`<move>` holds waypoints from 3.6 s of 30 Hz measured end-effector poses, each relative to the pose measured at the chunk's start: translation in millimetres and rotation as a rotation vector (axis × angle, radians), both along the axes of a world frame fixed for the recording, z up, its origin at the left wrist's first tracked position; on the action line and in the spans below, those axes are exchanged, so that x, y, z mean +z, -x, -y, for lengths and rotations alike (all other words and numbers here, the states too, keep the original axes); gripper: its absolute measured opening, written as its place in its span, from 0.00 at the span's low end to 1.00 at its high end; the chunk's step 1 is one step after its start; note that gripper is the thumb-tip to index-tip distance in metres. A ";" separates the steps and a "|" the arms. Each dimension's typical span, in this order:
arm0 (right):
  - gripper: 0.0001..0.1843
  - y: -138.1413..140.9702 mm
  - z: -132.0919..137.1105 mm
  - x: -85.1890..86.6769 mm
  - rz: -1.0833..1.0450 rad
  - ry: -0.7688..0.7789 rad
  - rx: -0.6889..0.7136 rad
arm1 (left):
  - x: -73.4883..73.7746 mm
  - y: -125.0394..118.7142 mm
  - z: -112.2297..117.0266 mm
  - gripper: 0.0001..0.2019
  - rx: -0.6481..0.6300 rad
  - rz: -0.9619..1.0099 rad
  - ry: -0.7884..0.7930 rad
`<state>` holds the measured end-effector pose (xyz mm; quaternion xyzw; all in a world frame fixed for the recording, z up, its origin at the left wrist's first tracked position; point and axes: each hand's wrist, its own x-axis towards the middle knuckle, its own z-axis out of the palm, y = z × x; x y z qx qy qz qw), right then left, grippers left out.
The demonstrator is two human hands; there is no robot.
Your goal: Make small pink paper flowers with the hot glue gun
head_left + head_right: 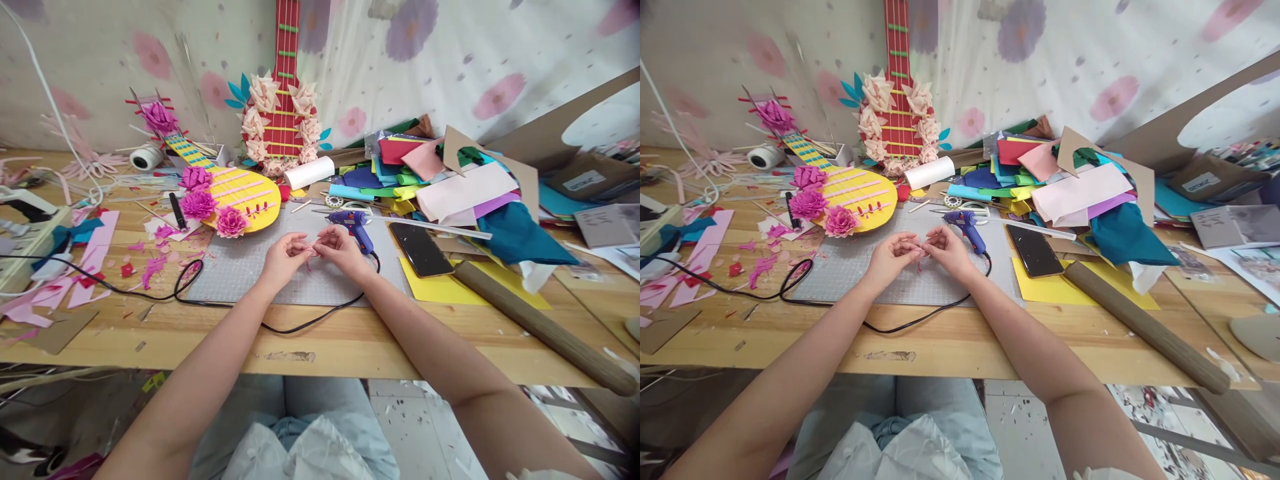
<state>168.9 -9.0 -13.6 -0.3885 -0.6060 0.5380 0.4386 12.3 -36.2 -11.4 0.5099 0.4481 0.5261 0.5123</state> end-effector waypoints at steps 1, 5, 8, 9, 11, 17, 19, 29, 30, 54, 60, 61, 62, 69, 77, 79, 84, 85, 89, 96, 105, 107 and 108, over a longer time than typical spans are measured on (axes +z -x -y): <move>0.23 -0.6 -0.6 0.2 0.007 -0.015 -0.023 | -0.3 0.1 0.0 0.20 0.001 0.002 0.006; 0.21 -3.4 -0.4 1.5 0.038 -0.085 -0.064 | -1.6 0.4 -0.6 0.23 -0.004 0.033 0.033; 0.21 -2.1 2.8 1.3 0.092 -0.125 -0.001 | -2.9 0.7 -1.9 0.24 0.012 0.039 0.031; 0.20 -1.0 3.8 0.8 0.105 -0.129 0.015 | -3.3 0.8 -2.5 0.24 0.023 0.030 0.019; 0.19 1.4 5.1 -0.5 0.102 -0.114 0.026 | -3.9 1.0 -3.4 0.24 0.043 -0.001 -0.012; 0.17 0.0 1.1 -1.9 0.097 -0.085 -0.045 | -1.5 1.1 -2.9 0.24 0.041 -0.032 -0.004; 0.15 -4.0 -0.9 -0.5 0.106 -0.111 -0.081 | -0.4 1.3 -2.0 0.24 0.041 -0.015 0.008; 0.19 2.1 5.8 1.9 0.194 -0.160 -0.005 | -4.0 -0.5 -3.6 0.27 0.041 -0.047 -0.025; 0.18 3.4 6.2 1.0 0.194 -0.154 -0.010 | -3.9 -0.7 -3.5 0.27 0.039 -0.046 -0.026; 0.17 -91.5 -4.6 40.8 0.602 -0.060 -0.194 | 6.5 9.5 -1.5 0.22 0.084 0.120 0.096; 0.23 -82.2 -22.5 13.8 0.736 -0.269 -0.444 | 15.2 12.5 -0.3 0.23 0.139 0.173 0.116; 0.22 -76.5 -24.7 9.7 0.757 -0.271 -0.423 | 16.6 13.4 -0.2 0.22 0.155 0.182 0.118; 0.21 -70.8 -26.4 6.6 0.777 -0.255 -0.417 | 17.8 14.6 -0.3 0.22 0.170 0.191 0.122; 0.19 -57.2 -25.1 7.9 0.524 -0.055 -0.507 | 20.6 22.8 -3.0 0.20 0.237 0.324 0.173; 0.26 -41.4 8.1 24.2 0.013 0.187 0.013 | 27.8 24.1 -1.3 0.10 0.132 0.578 0.484; 0.27 -36.9 12.2 24.4 0.034 0.209 0.081 | 30.1 25.5 -0.9 0.07 0.070 0.641 0.578; 0.27 -35.4 11.2 20.9 0.030 0.211 0.092 | 35.1 28.1 -0.5 0.10 -0.057 0.761 0.692; 0.27 -35.9 10.4 19.9 0.029 0.213 0.093 | 35.9 28.1 -0.3 0.11 -0.070 0.775 0.705; 0.27 -36.8 9.0 16.9 0.048 0.220 0.112 | 37.1 27.5 0.3 0.15 -0.080 0.800 0.729; 0.28 -35.6 9.6 17.8 0.057 0.229 0.124 | 36.2 27.2 1.1 0.17 -0.096 0.818 0.747; 0.28 -35.5 10.2 18.6 0.039 0.232 0.126 | 35.0 27.3 1.5 0.17 -0.093 0.814 0.748; 0.28 -35.7 10.3 18.3 0.040 0.239 0.124 | 35.1 27.2 1.6 0.18 -0.095 0.819 0.755; 0.28 -35.8 10.2 18.0 0.041 0.242 0.122 | 35.2 27.1 1.7 0.18 -0.100 0.821 0.758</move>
